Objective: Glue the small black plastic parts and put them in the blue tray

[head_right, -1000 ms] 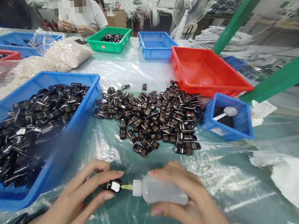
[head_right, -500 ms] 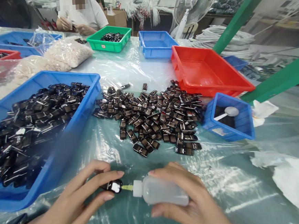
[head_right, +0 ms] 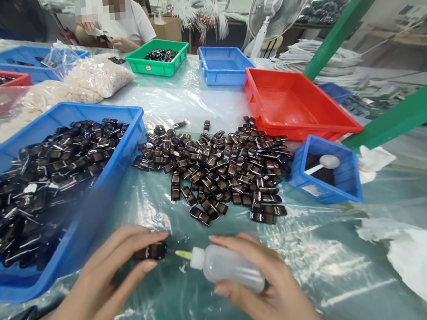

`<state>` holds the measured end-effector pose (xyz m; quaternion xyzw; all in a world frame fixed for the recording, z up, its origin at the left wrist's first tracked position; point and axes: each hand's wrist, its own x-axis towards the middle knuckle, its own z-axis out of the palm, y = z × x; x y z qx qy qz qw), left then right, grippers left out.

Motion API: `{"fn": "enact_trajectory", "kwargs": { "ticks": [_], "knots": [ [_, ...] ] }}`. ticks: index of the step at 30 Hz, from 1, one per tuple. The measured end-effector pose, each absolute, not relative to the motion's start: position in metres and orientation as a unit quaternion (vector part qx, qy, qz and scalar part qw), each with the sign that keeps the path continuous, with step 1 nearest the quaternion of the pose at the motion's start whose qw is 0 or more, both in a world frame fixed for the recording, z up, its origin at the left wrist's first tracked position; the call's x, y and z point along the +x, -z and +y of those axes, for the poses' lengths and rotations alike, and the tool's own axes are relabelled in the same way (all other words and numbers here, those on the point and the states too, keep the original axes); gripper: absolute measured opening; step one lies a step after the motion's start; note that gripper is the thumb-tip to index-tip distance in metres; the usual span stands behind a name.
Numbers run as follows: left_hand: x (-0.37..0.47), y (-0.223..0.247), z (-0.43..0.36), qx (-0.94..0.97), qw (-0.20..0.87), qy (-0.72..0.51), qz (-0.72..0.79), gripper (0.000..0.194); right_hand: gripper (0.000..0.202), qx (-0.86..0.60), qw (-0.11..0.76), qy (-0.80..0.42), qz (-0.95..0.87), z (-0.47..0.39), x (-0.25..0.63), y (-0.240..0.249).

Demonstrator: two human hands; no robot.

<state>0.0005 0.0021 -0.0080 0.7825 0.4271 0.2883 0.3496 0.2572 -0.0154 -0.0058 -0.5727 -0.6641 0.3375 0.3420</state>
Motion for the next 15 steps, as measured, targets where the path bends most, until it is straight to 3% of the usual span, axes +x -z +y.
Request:
{"fn": "enact_trajectory", "kwargs": {
  "ticks": [8,13,15],
  "knots": [
    [0.004,0.006,0.005,0.681,0.381,-0.311,0.542,0.024,0.026,-0.606,0.393,-0.348,-0.597,0.004,0.267,0.025],
    [0.006,0.009,-0.001,0.675,0.403,-0.31,0.534,0.023,0.044,-0.559,0.505,-0.121,-0.646,-0.01,0.259,0.028],
    [0.006,0.01,-0.001,0.68,0.399,-0.311,0.531,0.022,0.04,-0.519,0.512,-0.086,-0.679,-0.02,0.25,0.026]
  ]
}}
